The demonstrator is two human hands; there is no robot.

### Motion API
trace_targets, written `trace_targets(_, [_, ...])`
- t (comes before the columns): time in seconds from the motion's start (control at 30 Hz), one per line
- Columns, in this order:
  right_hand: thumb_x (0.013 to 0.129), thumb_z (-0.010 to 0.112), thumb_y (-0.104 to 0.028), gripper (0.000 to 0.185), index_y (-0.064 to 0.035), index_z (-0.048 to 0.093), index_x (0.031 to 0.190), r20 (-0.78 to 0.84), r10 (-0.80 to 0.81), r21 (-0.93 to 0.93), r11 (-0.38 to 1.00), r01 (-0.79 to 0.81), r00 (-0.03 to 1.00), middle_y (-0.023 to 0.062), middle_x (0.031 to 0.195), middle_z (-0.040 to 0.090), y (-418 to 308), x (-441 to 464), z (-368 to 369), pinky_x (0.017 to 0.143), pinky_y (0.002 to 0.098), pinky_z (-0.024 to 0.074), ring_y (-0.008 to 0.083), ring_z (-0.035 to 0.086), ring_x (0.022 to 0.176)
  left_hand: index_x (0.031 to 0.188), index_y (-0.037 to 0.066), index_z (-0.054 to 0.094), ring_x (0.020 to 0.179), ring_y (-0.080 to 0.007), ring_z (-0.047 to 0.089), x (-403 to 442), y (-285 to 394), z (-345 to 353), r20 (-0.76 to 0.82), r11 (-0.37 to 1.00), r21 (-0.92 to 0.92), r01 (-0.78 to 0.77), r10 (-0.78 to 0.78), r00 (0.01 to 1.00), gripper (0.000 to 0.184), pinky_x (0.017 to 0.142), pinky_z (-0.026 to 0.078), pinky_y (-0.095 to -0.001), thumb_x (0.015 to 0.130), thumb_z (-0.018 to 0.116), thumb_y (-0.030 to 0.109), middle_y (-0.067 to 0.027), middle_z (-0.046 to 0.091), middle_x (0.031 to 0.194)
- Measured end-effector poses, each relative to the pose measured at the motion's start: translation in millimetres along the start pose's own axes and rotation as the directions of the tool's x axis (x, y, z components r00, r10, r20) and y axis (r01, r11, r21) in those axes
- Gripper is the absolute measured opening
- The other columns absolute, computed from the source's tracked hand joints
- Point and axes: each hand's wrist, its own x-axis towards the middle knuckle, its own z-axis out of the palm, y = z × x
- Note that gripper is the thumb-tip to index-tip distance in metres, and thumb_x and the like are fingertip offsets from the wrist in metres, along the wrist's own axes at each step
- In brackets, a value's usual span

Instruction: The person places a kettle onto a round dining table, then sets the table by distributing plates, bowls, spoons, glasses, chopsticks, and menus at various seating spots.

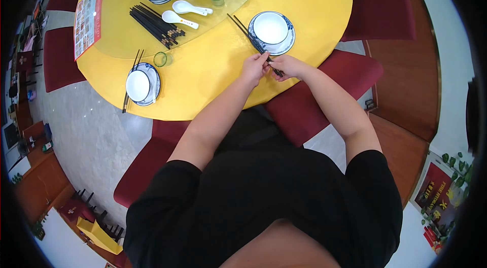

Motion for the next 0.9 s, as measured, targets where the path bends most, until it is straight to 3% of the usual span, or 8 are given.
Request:
trace_targets(0.13, [0.089, 0.062, -0.02, 0.018, -0.0016, 0.058, 0.089, -0.121, 0.078, 0.135, 0.989, -0.062, 0.99, 0.0081, 0.081, 0.062, 6.2, -0.7, -17.9, 0.061, 0.0317, 0.0572, 0.0189, 0.063, 0.067, 0.079, 0.008, 0.059, 0.06, -0.0079, 0.053, 10.8, -4.4, 11.0, -0.064, 0.997, 0.063, 0.052, -0.048, 0.997, 0.02, 0.055, 0.049, -0.0205, 0.088, 0.067, 0.024, 0.0009, 0.054, 0.068])
trace_targets(0.27, [0.082, 0.07, -0.015, 0.018, -0.002, 0.058, 0.086, -0.266, 0.0, 0.177, 0.983, 0.048, 0.964, 0.0074, 0.079, 0.062, 8.0, 8.3, -22.2, 0.057, 0.0289, 0.0559, 0.017, 0.062, 0.066, 0.082, 0.006, 0.06, 0.062, -0.0099, 0.057, 21.5, -0.1, 14.6, -0.124, 0.987, 0.151, 0.062, -0.043, 0.991, 0.019, 0.055, 0.051, -0.0225, 0.087, 0.068, 0.023, -0.002, 0.058, 0.074])
trace_targets(0.4, [0.08, 0.07, -0.014, 0.02, -0.0015, 0.058, 0.089, -0.283, -0.071, 0.026, 0.996, 0.082, 0.957, 0.0071, 0.078, 0.061, 11.0, 12.2, -24.4, 0.055, 0.0274, 0.0545, 0.0157, 0.062, 0.065, 0.088, 0.006, 0.059, 0.072, -0.0113, 0.059, 19.9, 3.8, 19.6, -0.143, 0.97, 0.229, 0.075, -0.042, 0.989, 0.018, 0.067, 0.055, -0.0267, 0.088, 0.066, 0.022, -0.0024, 0.059, 0.08])
trace_targets(0.57, [0.077, 0.073, -0.009, 0.019, 0.0001, 0.059, 0.088, -0.285, -0.08, 0.075, 0.992, 0.105, 0.955, 0.0073, 0.08, 0.062, 3.0, 0.7, -23.6, 0.053, 0.0265, 0.053, 0.0149, 0.063, 0.064, 0.093, 0.003, 0.06, 0.075, -0.0153, 0.06, 22.4, 4.3, 24.6, -0.17, 0.965, 0.247, 0.084, -0.042, 0.985, 0.017, 0.068, 0.055, -0.028, 0.089, 0.064, 0.019, -0.0061, 0.059, 0.087])
trace_targets(0.9, [0.076, 0.071, -0.004, 0.02, -0.0012, 0.06, 0.092, -0.334, -0.182, -0.153, 0.979, 0.137, 0.925, 0.0038, 0.076, 0.063, 19.2, 0.7, -32.0, 0.051, 0.0236, 0.0477, 0.011, 0.061, 0.06, 0.106, 0.003, 0.057, 0.084, -0.0206, 0.06, 5.8, 5.4, 42.6, -0.159, 0.921, 0.378, 0.09, -0.031, 0.987, 0.023, 0.073, 0.054, -0.0341, 0.085, 0.061, 0.009, -0.0082, 0.059, 0.097])
